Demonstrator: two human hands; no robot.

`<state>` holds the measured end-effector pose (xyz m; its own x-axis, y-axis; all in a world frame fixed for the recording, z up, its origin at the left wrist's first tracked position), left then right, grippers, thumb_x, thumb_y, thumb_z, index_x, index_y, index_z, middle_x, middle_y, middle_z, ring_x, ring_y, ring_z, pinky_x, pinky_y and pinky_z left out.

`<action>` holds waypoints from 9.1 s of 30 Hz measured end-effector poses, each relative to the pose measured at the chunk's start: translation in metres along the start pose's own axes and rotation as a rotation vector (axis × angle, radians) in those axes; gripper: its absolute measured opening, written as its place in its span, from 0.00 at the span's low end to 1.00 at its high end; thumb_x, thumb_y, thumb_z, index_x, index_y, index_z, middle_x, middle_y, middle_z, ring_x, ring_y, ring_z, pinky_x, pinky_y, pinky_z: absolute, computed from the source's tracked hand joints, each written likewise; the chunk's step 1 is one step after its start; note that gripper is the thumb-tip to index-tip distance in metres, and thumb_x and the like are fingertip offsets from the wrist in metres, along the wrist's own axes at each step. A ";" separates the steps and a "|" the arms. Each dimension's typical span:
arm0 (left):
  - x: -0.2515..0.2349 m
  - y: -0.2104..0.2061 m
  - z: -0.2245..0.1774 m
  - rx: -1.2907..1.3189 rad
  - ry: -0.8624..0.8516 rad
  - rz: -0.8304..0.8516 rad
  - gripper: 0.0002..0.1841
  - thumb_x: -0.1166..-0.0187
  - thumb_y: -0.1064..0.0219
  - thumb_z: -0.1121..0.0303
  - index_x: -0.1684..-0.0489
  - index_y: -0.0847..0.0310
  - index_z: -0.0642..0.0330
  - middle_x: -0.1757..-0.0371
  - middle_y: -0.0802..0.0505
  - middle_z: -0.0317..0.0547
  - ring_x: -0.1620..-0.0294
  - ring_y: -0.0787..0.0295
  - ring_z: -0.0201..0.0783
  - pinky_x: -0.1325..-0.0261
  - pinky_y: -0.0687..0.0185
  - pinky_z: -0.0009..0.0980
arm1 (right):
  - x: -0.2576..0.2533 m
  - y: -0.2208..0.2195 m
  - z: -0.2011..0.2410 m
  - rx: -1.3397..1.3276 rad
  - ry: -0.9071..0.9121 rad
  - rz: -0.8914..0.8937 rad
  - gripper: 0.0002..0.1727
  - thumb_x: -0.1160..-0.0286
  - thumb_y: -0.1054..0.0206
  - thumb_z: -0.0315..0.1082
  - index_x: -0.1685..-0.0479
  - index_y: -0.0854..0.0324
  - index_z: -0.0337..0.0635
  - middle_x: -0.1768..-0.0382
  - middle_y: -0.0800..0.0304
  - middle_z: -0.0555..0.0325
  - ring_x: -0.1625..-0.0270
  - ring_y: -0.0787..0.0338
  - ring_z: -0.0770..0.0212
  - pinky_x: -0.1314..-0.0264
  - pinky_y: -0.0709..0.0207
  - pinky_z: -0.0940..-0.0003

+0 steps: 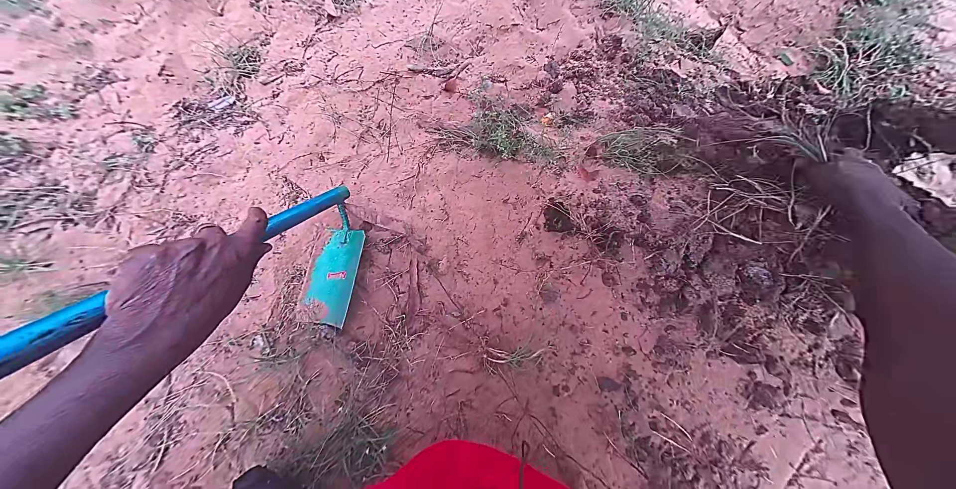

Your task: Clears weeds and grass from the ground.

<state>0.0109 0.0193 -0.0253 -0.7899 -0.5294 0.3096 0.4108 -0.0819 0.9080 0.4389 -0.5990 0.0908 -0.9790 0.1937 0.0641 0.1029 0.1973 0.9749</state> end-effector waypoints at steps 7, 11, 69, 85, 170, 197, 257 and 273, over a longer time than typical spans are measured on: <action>0.010 0.021 -0.010 0.035 -0.007 0.008 0.18 0.10 0.41 0.56 0.31 0.25 0.55 0.64 0.12 0.66 0.63 0.10 0.69 0.66 0.19 0.62 | 0.032 0.005 0.003 -0.253 0.130 -0.306 0.21 0.18 0.42 0.27 0.31 0.27 0.23 0.36 0.26 0.07 0.30 0.26 0.08 0.37 0.37 0.10; 0.012 0.025 -0.015 0.003 -0.006 0.012 0.18 0.10 0.40 0.57 0.31 0.25 0.56 0.65 0.12 0.65 0.64 0.10 0.67 0.67 0.19 0.59 | 0.081 -0.045 0.127 -0.210 0.443 -0.034 0.13 0.18 0.40 0.25 0.42 0.16 0.29 0.46 0.14 0.19 0.39 0.15 0.17 0.44 0.27 0.18; 0.005 0.008 -0.013 -0.086 0.049 0.006 0.21 0.09 0.42 0.53 0.25 0.30 0.51 0.66 0.14 0.67 0.66 0.12 0.70 0.67 0.21 0.62 | -0.003 -0.137 0.252 -0.722 0.294 0.067 0.32 0.21 0.33 0.38 0.16 0.29 0.42 0.28 0.17 0.32 0.23 0.20 0.33 0.22 0.33 0.29; 0.008 0.026 -0.019 -0.057 0.028 0.054 0.18 0.09 0.43 0.56 0.30 0.26 0.54 0.61 0.11 0.65 0.59 0.09 0.67 0.62 0.18 0.60 | 0.060 -0.137 0.201 -1.266 0.084 0.150 0.30 0.12 0.37 0.41 0.20 0.34 0.30 0.34 0.18 0.37 0.38 0.16 0.51 0.32 0.23 0.51; 0.004 0.013 -0.011 -0.041 0.017 0.019 0.22 0.09 0.42 0.54 0.25 0.29 0.55 0.62 0.12 0.70 0.61 0.11 0.73 0.61 0.20 0.65 | 0.032 -0.142 0.284 -1.086 0.269 0.254 0.27 0.22 0.30 0.33 0.25 0.25 0.33 0.36 0.15 0.31 0.35 0.14 0.38 0.30 0.24 0.37; 0.008 0.021 -0.009 -0.009 0.007 -0.011 0.20 0.09 0.42 0.56 0.28 0.25 0.58 0.61 0.10 0.65 0.60 0.09 0.67 0.63 0.18 0.59 | 0.095 -0.089 0.172 -1.129 0.131 0.241 0.31 0.32 0.24 0.29 0.28 0.29 0.33 0.44 0.16 0.41 0.48 0.13 0.53 0.43 0.16 0.48; 0.009 0.019 -0.003 -0.098 0.016 0.014 0.16 0.13 0.43 0.76 0.29 0.26 0.58 0.67 0.13 0.59 0.67 0.10 0.60 0.70 0.19 0.51 | 0.070 -0.114 0.330 -0.849 0.495 0.385 0.46 0.45 0.12 0.30 0.21 0.31 0.31 0.33 0.18 0.28 0.30 0.17 0.35 0.27 0.25 0.34; 0.007 0.036 -0.034 -0.163 0.094 0.121 0.18 0.11 0.39 0.67 0.26 0.28 0.58 0.62 0.10 0.62 0.62 0.09 0.64 0.64 0.18 0.55 | 0.089 -0.131 0.415 -0.437 0.894 0.330 0.33 0.37 0.24 0.32 0.24 0.21 0.42 0.38 0.12 0.31 0.32 0.14 0.30 0.35 0.25 0.25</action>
<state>0.0357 -0.0163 0.0003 -0.6877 -0.6193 0.3789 0.5743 -0.1448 0.8057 0.4110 -0.2086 -0.1197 -0.7057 -0.6412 0.3012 0.4902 -0.1350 0.8611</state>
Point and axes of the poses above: each hand's wrist, its own x-axis away from the middle knuckle, its own y-axis out of the back of the hand, z = x × y, the point moved 2 cm from there along -x, towards the middle knuckle
